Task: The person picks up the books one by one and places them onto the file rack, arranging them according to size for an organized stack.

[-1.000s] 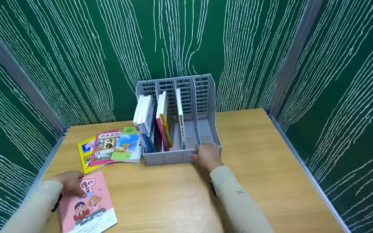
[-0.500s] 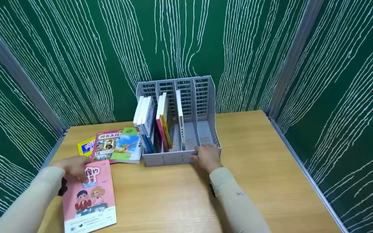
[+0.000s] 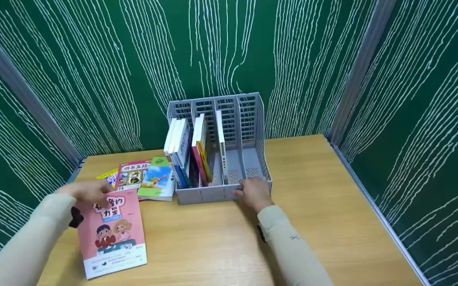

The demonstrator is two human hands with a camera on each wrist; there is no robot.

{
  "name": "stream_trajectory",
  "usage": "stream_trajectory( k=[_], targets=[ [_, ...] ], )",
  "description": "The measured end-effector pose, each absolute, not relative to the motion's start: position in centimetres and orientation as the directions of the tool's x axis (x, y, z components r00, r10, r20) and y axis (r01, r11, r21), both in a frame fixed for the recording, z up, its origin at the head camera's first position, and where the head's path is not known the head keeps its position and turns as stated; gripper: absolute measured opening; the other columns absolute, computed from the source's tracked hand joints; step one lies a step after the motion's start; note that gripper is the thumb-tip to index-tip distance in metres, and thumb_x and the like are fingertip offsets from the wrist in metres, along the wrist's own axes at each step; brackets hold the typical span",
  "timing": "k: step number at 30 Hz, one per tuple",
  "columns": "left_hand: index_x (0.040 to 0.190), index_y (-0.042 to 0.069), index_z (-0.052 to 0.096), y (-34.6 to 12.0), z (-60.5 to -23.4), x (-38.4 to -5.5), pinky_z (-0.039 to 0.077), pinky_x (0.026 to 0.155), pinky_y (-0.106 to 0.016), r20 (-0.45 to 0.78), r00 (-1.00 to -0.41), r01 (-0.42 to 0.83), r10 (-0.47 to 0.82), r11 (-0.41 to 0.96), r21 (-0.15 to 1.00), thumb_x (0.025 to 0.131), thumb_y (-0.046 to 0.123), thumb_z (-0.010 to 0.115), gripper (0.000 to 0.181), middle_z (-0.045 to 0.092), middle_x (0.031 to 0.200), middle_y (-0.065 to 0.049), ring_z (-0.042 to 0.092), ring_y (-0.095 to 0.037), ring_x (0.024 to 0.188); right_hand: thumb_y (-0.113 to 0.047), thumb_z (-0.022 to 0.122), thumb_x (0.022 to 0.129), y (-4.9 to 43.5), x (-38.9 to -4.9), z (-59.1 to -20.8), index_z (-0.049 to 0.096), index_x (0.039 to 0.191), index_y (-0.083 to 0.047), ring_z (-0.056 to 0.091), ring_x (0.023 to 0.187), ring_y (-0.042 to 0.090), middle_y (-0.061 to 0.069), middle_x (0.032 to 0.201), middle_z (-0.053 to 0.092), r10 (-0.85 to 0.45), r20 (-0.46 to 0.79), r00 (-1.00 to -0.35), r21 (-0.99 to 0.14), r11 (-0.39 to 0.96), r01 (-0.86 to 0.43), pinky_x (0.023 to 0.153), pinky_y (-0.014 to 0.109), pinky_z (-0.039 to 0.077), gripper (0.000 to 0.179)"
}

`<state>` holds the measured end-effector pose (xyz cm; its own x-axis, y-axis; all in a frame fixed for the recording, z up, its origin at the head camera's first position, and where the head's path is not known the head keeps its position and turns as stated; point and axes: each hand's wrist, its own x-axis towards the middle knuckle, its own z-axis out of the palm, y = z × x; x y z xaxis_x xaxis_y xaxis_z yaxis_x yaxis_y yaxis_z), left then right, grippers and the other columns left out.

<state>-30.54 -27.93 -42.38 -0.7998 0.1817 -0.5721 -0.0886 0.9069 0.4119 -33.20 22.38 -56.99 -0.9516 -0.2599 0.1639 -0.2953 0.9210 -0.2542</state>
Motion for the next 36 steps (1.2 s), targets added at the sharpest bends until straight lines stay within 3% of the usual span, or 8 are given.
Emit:
stream_trajectory(
  k=[5, 11, 17, 29, 36],
  targets=[
    [0.125, 0.006, 0.073, -27.2, -41.0, -30.6, 0.069, 0.085, -0.043, -0.518, -0.828, -0.065, 0.215, 0.881, 0.468, 0.1, 0.009, 0.075, 0.026, 0.077, 0.114, -0.014, 0.078, -0.026, 0.096, -0.042, 0.079, 0.099, 22.4, -33.2, -57.0, 0.069, 0.086, -0.01, 0.063, 0.078, 0.029, 0.007, 0.078, 0.069, -0.259, 0.149, -0.954, -0.256, 0.922, -0.29, 0.084, 0.052, 0.046, 0.036],
    [0.114, 0.006, 0.079, -26.9, -40.2, -30.6, 0.069, 0.081, -0.04, -0.402, -0.846, 0.062, 0.349, 0.815, 0.577, 0.1, 0.007, 0.073, 0.015, 0.079, 0.109, -0.014, 0.079, -0.024, 0.091, -0.041, 0.079, 0.099, 22.3, -33.2, -57.1, 0.071, 0.09, -0.007, 0.069, 0.086, 0.037, 0.012, 0.084, 0.074, -0.244, 0.158, -0.957, -0.248, 0.928, -0.277, 0.086, 0.056, 0.047, 0.036],
    [0.11, 0.008, 0.082, -26.7, -40.2, -30.5, 0.068, 0.079, -0.036, -0.322, -0.854, 0.101, 0.409, 0.737, 0.668, 0.099, 0.012, 0.076, 0.013, 0.081, 0.104, -0.011, 0.08, -0.022, 0.087, -0.04, 0.077, 0.101, 21.9, -33.2, -56.9, 0.072, 0.094, -0.007, 0.066, 0.086, 0.034, 0.01, 0.085, 0.072, -0.228, 0.114, -0.967, -0.261, 0.932, -0.25, 0.09, 0.056, 0.046, 0.034],
    [0.11, 0.001, 0.081, -26.2, -42.1, -30.6, 0.067, 0.077, -0.034, -0.148, -0.902, 0.122, 0.405, 0.57, 0.812, 0.1, 0.013, 0.075, 0.017, 0.08, 0.103, -0.012, 0.077, -0.022, 0.087, -0.04, 0.078, 0.1, 21.9, -33.1, -57.0, 0.072, 0.092, -0.008, 0.065, 0.083, 0.032, 0.01, 0.083, 0.071, -0.246, 0.152, -0.957, -0.255, 0.926, -0.278, 0.087, 0.053, 0.047, 0.034],
    [0.13, 0.003, 0.077, -25.5, -44.5, -30.5, 0.068, 0.083, -0.04, -0.129, -0.917, 0.039, 0.377, 0.406, 0.913, 0.101, 0.021, 0.078, 0.035, 0.08, 0.115, -0.014, 0.08, -0.026, 0.097, -0.038, 0.079, 0.099, 22.1, -33.1, -57.0, 0.071, 0.09, -0.009, 0.063, 0.08, 0.031, 0.008, 0.08, 0.07, -0.243, 0.159, -0.957, -0.268, 0.922, -0.279, 0.086, 0.053, 0.045, 0.032]
  ],
)
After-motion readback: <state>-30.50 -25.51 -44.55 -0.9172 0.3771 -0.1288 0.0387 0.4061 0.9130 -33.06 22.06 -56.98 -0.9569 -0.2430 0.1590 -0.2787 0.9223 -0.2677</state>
